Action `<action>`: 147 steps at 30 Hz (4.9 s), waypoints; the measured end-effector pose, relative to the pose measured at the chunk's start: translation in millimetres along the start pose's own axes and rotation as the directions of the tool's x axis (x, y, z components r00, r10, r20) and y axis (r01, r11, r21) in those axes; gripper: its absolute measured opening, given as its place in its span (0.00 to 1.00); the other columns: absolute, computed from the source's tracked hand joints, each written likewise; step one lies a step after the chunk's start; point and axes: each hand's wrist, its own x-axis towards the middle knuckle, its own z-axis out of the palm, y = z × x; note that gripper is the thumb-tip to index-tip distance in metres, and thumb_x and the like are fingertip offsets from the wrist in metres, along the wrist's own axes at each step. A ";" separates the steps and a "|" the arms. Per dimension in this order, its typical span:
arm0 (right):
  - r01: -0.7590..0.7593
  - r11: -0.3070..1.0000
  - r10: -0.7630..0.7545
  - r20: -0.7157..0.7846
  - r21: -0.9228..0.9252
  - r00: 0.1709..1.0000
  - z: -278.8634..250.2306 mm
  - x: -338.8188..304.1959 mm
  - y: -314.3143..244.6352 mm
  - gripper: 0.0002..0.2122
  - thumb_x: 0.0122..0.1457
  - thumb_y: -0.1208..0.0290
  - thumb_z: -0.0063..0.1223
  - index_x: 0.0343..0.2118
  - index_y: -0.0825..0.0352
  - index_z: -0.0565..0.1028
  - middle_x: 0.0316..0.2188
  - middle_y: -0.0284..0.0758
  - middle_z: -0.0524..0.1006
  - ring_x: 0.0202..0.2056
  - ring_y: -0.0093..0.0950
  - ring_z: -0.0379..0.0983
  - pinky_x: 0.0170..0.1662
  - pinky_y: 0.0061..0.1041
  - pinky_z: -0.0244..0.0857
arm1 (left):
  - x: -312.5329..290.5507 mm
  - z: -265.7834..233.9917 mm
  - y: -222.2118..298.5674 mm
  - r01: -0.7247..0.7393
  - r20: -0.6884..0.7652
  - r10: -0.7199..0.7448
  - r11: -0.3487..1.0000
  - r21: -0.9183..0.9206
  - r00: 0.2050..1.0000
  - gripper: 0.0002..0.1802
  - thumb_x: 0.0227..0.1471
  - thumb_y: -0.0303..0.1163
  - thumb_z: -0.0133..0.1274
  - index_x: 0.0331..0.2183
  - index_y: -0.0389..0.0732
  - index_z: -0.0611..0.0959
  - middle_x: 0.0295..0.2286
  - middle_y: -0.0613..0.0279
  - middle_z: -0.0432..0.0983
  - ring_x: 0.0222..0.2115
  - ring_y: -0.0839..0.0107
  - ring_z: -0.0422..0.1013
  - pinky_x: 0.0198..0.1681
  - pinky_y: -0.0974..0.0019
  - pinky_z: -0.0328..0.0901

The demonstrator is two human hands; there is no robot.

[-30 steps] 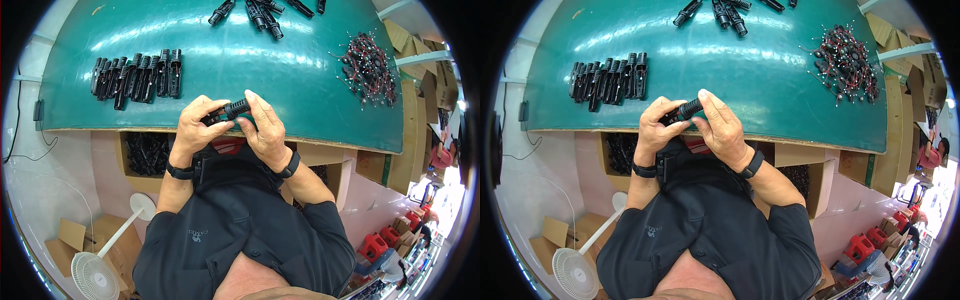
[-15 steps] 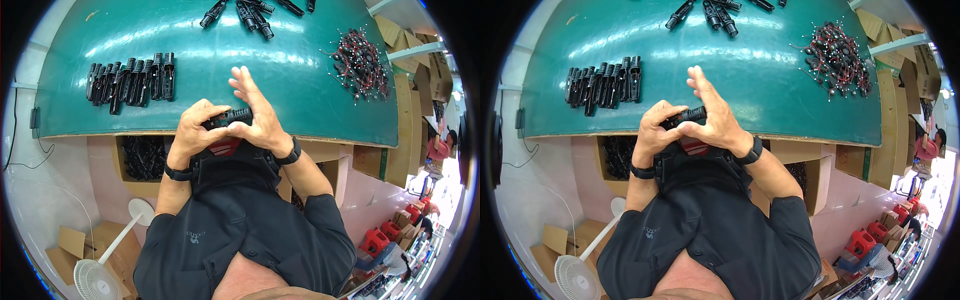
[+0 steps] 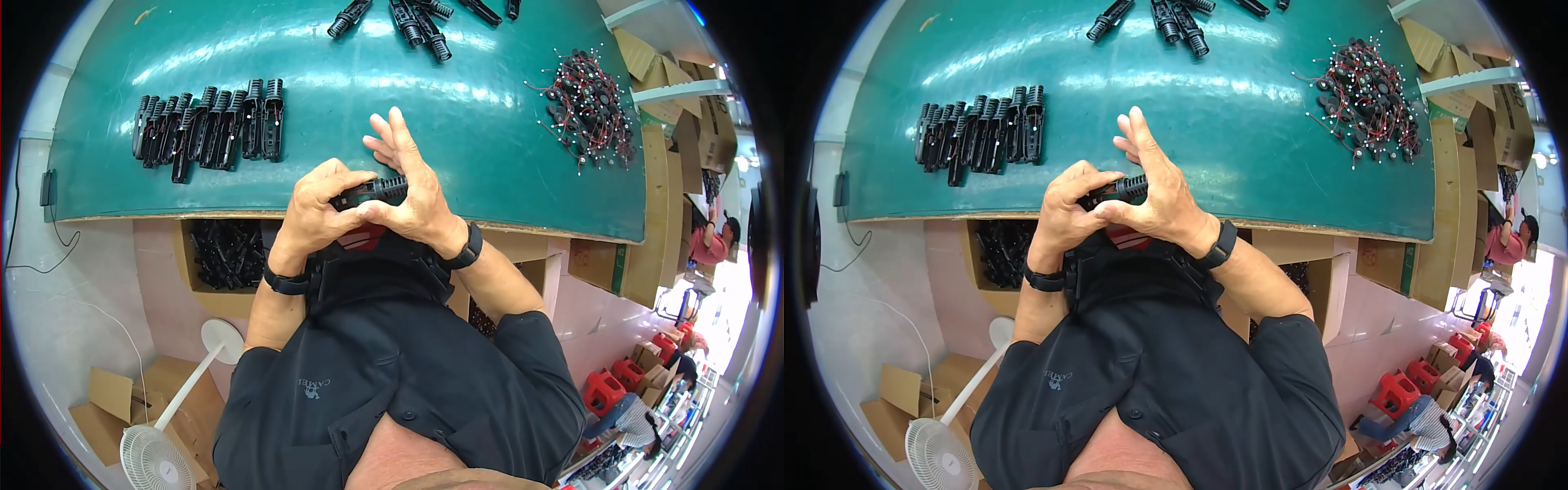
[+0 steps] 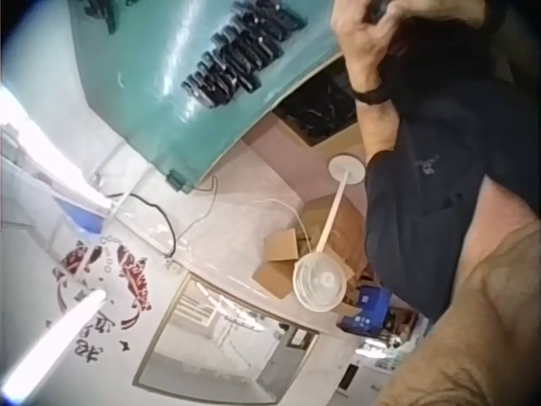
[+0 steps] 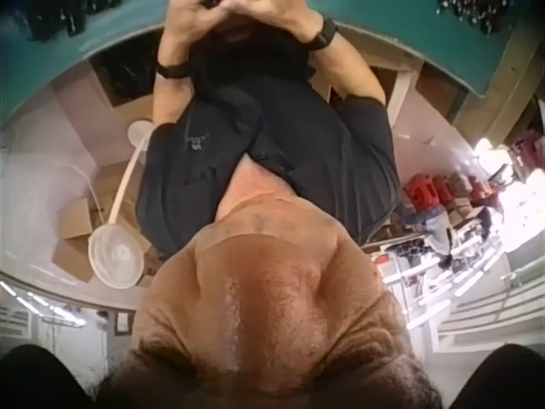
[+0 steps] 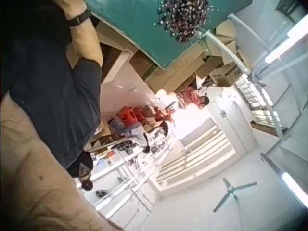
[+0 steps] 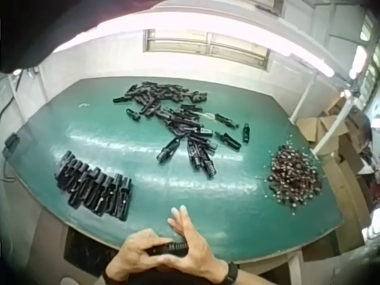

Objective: The person picks up a black plastic housing and a small electronic component, threads the wires through the housing, and snaps the component into place. After repeating this assembly several times, they gather the completed units and place them into a cardboard box.

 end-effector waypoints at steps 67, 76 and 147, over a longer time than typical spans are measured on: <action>0.112 0.689 -0.109 0.050 -0.716 0.993 -1.8 88.6 -0.9 0.13 0.57 0.80 0.63 0.46 0.68 0.81 0.53 0.43 0.78 0.51 0.45 0.78 0.54 0.38 0.74 | -34.5 -71.2 -7.1 0.123 -0.423 -0.115 0.992 -0.009 0.899 0.25 0.57 0.28 0.66 0.55 0.35 0.82 0.53 0.51 0.79 0.51 0.57 0.78 0.54 0.59 0.72; 0.280 0.822 -0.288 0.063 -0.496 0.956 19.3 15.7 -30.0 0.16 0.52 0.83 0.66 0.44 0.69 0.80 0.52 0.41 0.80 0.51 0.43 0.80 0.50 0.38 0.77 | 5.6 -0.9 -4.8 0.216 -0.078 -0.356 0.711 -0.669 0.931 0.37 0.66 0.32 0.60 0.67 0.27 0.63 0.52 0.44 0.78 0.49 0.66 0.78 0.53 0.66 0.72; -0.136 0.848 -0.092 -0.396 -0.512 0.914 -129.0 -1.0 -48.6 0.13 0.58 0.81 0.67 0.46 0.69 0.81 0.40 0.34 0.81 0.36 0.21 0.80 0.40 0.23 0.75 | 1.2 15.7 -2.9 0.057 -0.184 -0.064 0.997 -0.043 0.981 0.30 0.47 0.25 0.72 0.54 0.42 0.82 0.40 0.59 0.81 0.39 0.63 0.76 0.46 0.63 0.70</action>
